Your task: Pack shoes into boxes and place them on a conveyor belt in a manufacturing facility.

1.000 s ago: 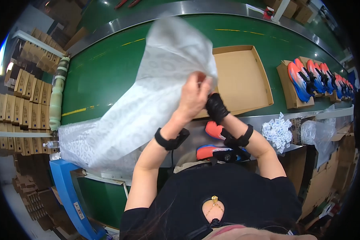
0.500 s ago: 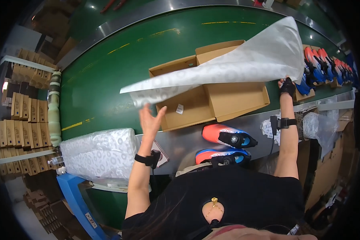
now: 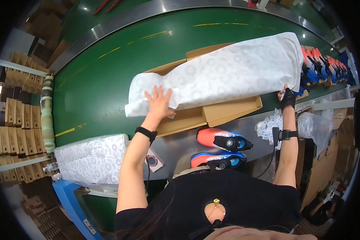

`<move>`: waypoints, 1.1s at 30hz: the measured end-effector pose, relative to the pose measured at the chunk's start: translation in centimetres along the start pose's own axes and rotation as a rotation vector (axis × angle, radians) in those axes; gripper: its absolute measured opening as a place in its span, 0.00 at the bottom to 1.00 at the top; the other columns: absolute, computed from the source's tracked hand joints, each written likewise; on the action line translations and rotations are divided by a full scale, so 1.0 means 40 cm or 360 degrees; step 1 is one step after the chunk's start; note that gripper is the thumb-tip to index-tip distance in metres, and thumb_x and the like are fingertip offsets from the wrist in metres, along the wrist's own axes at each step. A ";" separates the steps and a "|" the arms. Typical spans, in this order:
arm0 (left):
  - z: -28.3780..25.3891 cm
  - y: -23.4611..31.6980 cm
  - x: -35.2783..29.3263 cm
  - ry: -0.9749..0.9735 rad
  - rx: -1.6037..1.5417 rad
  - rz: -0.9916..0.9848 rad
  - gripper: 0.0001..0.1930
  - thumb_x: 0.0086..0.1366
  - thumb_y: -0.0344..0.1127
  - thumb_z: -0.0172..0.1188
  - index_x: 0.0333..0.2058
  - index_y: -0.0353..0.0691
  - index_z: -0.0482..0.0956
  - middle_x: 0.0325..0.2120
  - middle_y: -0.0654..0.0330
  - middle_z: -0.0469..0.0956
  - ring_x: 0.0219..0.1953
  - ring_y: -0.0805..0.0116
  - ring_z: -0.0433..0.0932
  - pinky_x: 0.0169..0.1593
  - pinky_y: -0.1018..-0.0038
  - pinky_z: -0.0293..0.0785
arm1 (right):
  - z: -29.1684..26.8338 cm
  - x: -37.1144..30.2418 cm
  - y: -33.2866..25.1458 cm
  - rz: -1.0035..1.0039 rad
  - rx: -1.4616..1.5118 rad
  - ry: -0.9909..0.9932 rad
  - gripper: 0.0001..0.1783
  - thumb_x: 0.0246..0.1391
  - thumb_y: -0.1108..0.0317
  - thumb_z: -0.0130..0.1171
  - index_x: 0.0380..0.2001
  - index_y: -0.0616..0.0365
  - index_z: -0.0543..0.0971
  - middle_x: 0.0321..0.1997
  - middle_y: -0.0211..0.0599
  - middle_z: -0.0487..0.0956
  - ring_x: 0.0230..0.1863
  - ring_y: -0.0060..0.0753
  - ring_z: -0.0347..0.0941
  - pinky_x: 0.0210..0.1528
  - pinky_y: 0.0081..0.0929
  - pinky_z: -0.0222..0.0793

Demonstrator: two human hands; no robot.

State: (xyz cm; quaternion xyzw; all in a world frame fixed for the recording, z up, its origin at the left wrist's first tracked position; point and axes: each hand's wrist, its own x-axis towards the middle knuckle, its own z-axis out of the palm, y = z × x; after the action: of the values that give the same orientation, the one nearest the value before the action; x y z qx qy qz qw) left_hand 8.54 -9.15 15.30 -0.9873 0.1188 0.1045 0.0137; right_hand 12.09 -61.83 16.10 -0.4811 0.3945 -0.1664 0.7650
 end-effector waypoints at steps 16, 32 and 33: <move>0.217 -0.157 -0.182 0.0283 -0.3223 -0.1322 0.22 0.54 0.37 0.58 0.43 0.27 0.66 0.38 0.51 0.72 0.39 0.60 0.73 0.42 0.64 0.70 | -0.049 -0.177 0.107 -0.1297 -0.1452 -0.0499 0.15 0.43 0.64 0.59 0.34 0.58 0.71 0.27 0.35 0.73 0.30 0.29 0.69 0.35 0.25 0.66; 0.311 -0.087 -0.132 0.0967 -0.1553 -0.1108 0.16 0.59 0.43 0.47 0.27 0.31 0.69 0.23 0.46 0.72 0.27 0.53 0.72 0.31 0.63 0.65 | -0.076 -0.730 0.244 -0.1275 -0.2713 -0.1958 0.09 0.38 0.62 0.55 0.18 0.56 0.76 0.19 0.39 0.73 0.28 0.36 0.70 0.27 0.34 0.66; 0.300 -0.111 -0.159 0.1002 -0.1302 -0.1122 0.16 0.59 0.42 0.47 0.23 0.32 0.68 0.19 0.45 0.71 0.24 0.50 0.71 0.29 0.62 0.64 | -0.016 -0.732 0.203 -0.1246 -0.2646 -0.1974 0.11 0.39 0.60 0.56 0.19 0.56 0.76 0.18 0.39 0.73 0.26 0.37 0.70 0.27 0.34 0.65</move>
State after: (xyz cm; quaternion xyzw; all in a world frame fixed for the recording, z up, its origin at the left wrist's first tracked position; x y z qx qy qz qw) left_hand 1.13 -2.73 4.90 -0.8760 -0.2653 -0.1652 -0.3674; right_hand -7.96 -39.72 21.89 -0.9360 -0.2474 0.1896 0.1634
